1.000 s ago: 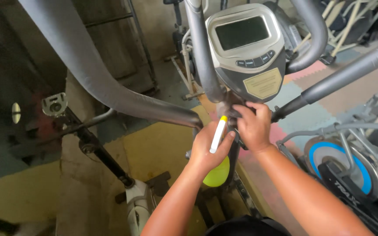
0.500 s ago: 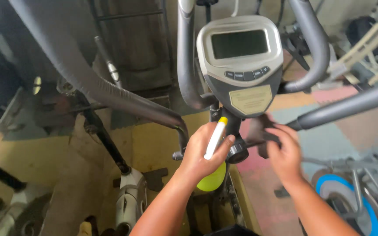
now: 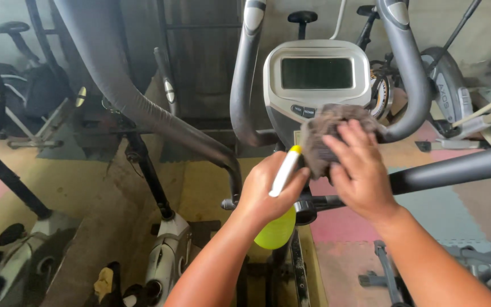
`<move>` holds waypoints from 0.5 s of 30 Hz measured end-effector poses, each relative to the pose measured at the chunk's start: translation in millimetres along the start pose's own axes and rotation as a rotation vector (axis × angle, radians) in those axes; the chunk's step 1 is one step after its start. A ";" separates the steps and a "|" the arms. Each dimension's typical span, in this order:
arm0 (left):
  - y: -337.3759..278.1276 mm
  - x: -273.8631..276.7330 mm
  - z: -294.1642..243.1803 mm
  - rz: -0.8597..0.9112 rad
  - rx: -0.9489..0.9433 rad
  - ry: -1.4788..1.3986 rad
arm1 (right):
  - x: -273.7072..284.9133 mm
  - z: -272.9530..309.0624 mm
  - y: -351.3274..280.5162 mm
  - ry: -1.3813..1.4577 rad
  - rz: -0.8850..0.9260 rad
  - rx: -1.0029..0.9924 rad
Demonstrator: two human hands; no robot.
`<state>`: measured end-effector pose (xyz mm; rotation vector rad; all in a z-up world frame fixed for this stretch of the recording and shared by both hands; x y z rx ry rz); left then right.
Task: Cleaning an elliptical machine using a spray bottle and a cloth.
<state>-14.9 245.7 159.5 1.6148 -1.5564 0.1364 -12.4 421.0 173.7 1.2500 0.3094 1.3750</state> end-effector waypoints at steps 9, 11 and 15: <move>-19.1 26.1 37.6 -0.184 0.119 -0.081 | -71.6 45.0 65.0 -0.075 0.272 0.242; -17.8 30.1 31.2 -0.182 0.061 0.024 | -71.2 45.7 64.4 -0.110 0.272 0.246; -18.0 25.9 24.1 -0.147 0.050 0.015 | -17.6 13.5 22.4 -0.057 0.261 0.187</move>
Point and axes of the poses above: each hand's wrist, its own y-axis towards the middle knuckle, its own x-axis out of the back of the hand, z = x × y, the point moved 9 cm from there along y, towards the middle knuckle, and after that the axes turned 15 degrees about y, right-handed, at the moved point
